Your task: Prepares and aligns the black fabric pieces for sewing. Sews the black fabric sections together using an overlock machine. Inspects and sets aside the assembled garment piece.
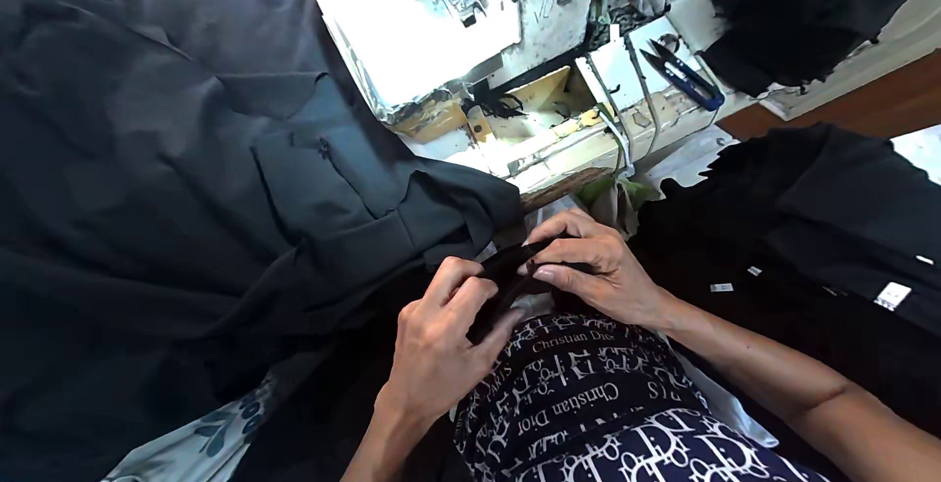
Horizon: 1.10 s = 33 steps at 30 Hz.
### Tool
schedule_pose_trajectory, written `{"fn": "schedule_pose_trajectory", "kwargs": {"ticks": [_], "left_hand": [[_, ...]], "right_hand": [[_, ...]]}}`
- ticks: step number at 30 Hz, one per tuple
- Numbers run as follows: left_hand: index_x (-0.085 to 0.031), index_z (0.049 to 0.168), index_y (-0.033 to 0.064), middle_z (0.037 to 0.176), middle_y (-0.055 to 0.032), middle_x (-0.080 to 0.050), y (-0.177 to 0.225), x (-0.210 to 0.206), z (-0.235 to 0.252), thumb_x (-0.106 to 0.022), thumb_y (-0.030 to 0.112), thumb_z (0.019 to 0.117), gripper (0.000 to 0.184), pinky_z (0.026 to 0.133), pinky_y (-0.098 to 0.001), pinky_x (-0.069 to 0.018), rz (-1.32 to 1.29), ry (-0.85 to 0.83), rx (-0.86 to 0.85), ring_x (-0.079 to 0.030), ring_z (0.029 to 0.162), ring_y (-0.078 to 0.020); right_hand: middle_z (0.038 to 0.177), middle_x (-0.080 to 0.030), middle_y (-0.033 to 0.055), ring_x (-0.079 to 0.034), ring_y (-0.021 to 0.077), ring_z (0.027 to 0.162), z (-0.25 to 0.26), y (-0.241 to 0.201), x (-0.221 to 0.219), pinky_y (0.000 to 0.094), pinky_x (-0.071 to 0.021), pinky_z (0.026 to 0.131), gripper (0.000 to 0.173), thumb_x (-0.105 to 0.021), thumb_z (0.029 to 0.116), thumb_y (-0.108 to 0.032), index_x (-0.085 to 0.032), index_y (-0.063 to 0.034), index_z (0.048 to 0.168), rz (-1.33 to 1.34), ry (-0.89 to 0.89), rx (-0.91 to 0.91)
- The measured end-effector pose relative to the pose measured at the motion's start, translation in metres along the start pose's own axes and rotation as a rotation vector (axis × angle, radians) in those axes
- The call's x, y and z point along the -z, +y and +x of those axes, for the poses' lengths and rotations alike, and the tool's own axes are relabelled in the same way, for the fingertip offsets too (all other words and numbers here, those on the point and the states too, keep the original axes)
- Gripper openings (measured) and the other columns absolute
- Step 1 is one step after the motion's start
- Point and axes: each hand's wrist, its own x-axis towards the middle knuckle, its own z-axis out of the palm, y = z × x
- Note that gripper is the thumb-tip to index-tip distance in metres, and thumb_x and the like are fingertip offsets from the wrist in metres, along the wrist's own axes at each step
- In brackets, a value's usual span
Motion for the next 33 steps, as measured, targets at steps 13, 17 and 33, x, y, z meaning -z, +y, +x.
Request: {"fn": "schedule_pose_trajectory", "kwargs": {"ticks": [13, 17, 33], "left_hand": [[-0.068, 0.085, 0.007, 0.098, 0.0045, -0.065, -0.007, 0.0, -0.001, -0.069, 0.016, 0.0935, 0.012, 0.08, -0.0111, -0.0536, -0.358, 0.187, 0.143, -0.063, 0.094, 0.0032], [-0.066, 0.085, 0.011, 0.095, 0.0066, -0.066, -0.01, -0.002, -0.004, -0.072, 0.016, 0.091, 0.01, 0.078, -0.0132, -0.0551, -0.357, 0.211, 0.168, -0.064, 0.091, 0.0022], [-0.071, 0.109, -0.0055, 0.091, -0.0098, -0.069, -0.017, 0.021, -0.052, -0.064, 0.016, 0.0957, 0.026, 0.079, -0.0172, -0.0506, 0.063, 0.17, 0.343, -0.063, 0.083, -0.006]], "right_hand": [[0.099, -0.072, 0.0027, -0.067, 0.002, 0.092, -0.002, -0.003, -0.018, 0.0158, -0.0563, 0.078, 0.007, -0.068, 0.0847, 0.002, -0.066, -0.0032, 0.089, 0.296, 0.214, -0.065], [0.095, -0.071, 0.0016, -0.066, 0.0002, 0.087, -0.003, -0.002, -0.023, 0.014, -0.0555, 0.074, 0.01, -0.07, 0.0809, 0.002, -0.064, -0.0039, 0.086, 0.251, 0.251, -0.048], [0.092, -0.064, 0.0066, -0.063, 0.0133, 0.085, 0.019, -0.002, -0.055, 0.0269, -0.0534, 0.077, 0.02, -0.064, 0.0975, -0.012, -0.073, -0.0019, 0.112, -0.082, -0.144, -0.106]]}}
